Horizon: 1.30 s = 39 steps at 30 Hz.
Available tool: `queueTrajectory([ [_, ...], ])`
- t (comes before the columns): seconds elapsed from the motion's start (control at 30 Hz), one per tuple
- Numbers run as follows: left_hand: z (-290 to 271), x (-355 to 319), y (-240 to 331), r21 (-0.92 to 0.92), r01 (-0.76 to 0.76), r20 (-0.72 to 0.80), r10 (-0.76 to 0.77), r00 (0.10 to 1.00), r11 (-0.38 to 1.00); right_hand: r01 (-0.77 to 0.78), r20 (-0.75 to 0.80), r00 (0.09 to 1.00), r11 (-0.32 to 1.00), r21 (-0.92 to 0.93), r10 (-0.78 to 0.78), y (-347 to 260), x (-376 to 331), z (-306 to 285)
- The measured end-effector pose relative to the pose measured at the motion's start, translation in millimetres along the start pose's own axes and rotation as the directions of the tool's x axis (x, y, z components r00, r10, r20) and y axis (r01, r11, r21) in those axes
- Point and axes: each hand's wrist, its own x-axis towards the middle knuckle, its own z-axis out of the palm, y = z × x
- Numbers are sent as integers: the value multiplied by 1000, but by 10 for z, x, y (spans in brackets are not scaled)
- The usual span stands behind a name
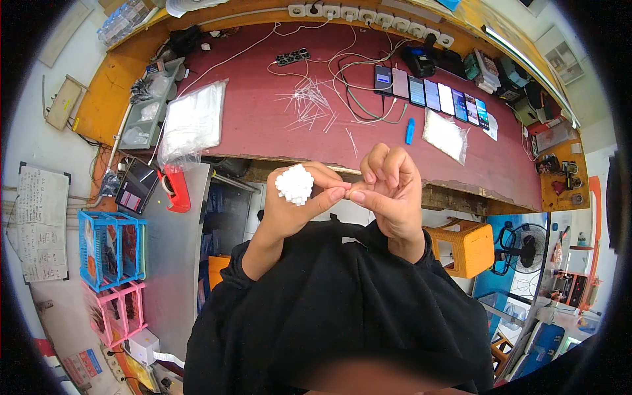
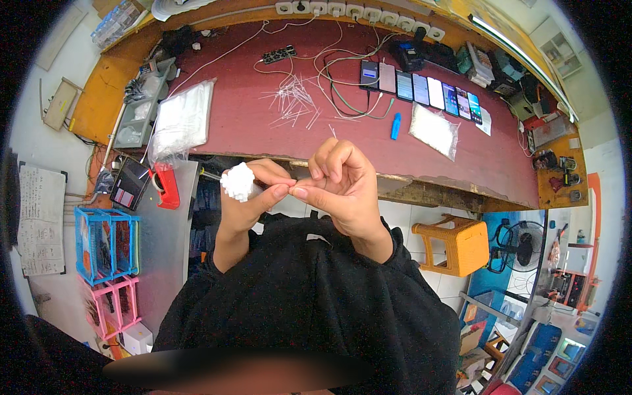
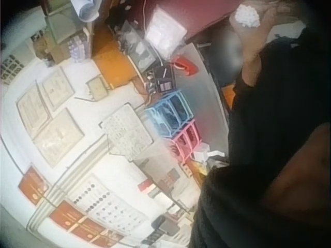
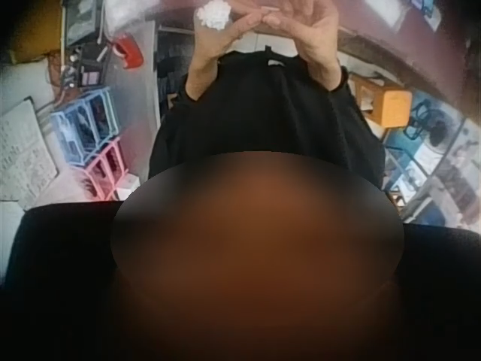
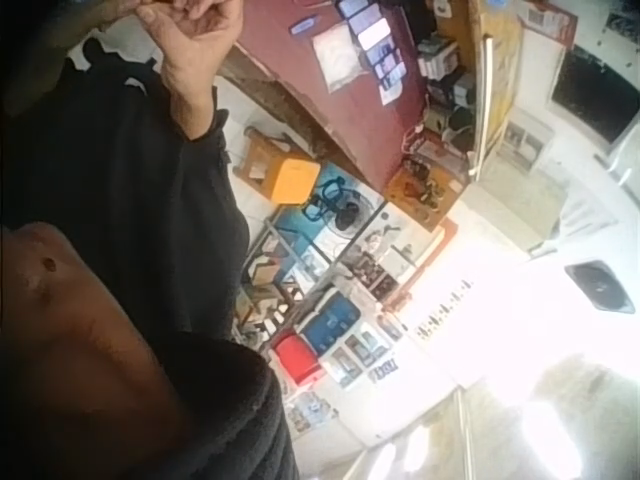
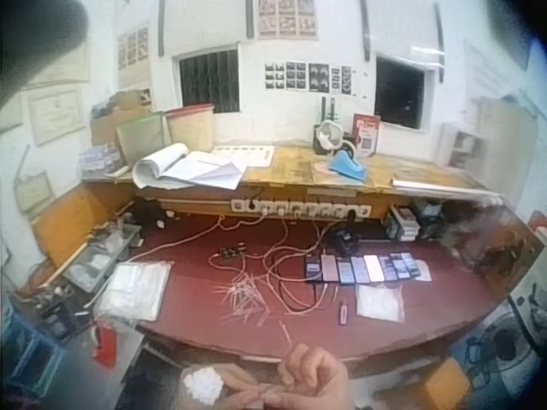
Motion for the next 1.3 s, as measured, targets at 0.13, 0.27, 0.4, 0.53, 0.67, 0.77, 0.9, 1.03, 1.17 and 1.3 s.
queueTrajectory([
  [0.13,-36,-6,-5,-72,45,54,-41,998,996,-66,-2,998,997,45,66,9,-7,-28],
  [0.27,-48,-7,-33,-68,11,64,-7,998,998,-120,5,993,986,114,121,16,-1,-21],
  [0.4,-76,-19,-64,-123,46,85,-35,996,991,-223,34,975,950,219,221,52,2,-53],
  [0.53,-87,-4,-90,-154,19,120,-1,993,988,-301,67,953,906,299,294,74,0,-58],
  [0.67,-118,-20,-97,-125,72,130,-56,990,989,-331,80,942,872,359,325,111,-2,-62],
  [0.77,-98,-25,-114,-156,50,100,-35,994,986,-353,98,934,838,417,344,152,-10,-65],
  [0.9,-87,-27,-111,-213,71,75,-56,996,974,-371,108,924,795,479,366,193,-9,-76],
  [1.03,-104,-28,-168,-316,136,109,-106,988,939,-426,138,894,714,555,426,217,-6,-79],
  [1.17,-96,-27,-193,-392,176,123,-138,983,903,-444,149,882,686,577,446,239,12,-83],
  [1.3,-77,-15,-212,-408,203,120,-169,978,890,-440,172,884,650,620,435,248,36,-130],
])
